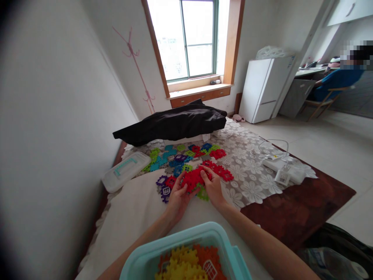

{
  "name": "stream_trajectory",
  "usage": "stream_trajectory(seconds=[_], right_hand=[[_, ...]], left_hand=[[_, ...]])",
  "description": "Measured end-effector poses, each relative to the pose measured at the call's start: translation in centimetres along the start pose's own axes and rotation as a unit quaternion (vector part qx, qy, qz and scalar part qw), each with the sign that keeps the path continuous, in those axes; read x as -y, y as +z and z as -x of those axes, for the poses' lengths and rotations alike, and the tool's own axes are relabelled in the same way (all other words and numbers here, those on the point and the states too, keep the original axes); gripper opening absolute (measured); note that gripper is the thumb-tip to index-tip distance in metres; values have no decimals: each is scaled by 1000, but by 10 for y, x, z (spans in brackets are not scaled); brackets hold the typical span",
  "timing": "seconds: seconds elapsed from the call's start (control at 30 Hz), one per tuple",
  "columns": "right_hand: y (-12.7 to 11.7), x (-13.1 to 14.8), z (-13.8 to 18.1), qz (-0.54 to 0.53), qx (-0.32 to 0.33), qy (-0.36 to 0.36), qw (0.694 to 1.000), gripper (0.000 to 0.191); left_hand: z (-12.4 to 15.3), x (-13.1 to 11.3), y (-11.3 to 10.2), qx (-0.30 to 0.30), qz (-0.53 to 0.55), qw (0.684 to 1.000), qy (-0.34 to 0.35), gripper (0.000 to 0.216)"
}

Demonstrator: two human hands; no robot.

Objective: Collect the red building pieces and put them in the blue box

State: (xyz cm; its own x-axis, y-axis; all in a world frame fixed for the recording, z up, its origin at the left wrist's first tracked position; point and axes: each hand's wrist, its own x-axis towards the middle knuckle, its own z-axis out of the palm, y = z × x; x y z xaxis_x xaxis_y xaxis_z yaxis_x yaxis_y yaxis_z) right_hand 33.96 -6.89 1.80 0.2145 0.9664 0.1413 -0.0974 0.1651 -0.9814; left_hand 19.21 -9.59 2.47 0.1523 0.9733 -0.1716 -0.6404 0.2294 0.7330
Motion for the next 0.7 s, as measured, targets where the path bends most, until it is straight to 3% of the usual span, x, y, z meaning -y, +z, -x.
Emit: stream_trajectory(seconds=[0.1, 0.2, 0.37, 0.57, 0.7], right_hand=[[-2, 4, 3, 112, 45, -110, 987, 33], [-4, 7, 5, 157, 82, -154, 972, 29], [-5, 4, 2, 165, 93, -142, 972, 30], [-5, 4, 5, 208, 158, -151, 953, 32], [-5, 7, 6, 175, 129, -132, 967, 37]], left_hand=[[0, 2, 0, 6, 14, 1000, -25, 57], [2, 3, 1, 15, 22, 999, -43, 50], [4, 3, 3, 36, 6, 999, -37, 56], [4, 5, 2, 31, -1, 998, -53, 63], [3, 5, -3, 52, -29, 996, -71, 73]])
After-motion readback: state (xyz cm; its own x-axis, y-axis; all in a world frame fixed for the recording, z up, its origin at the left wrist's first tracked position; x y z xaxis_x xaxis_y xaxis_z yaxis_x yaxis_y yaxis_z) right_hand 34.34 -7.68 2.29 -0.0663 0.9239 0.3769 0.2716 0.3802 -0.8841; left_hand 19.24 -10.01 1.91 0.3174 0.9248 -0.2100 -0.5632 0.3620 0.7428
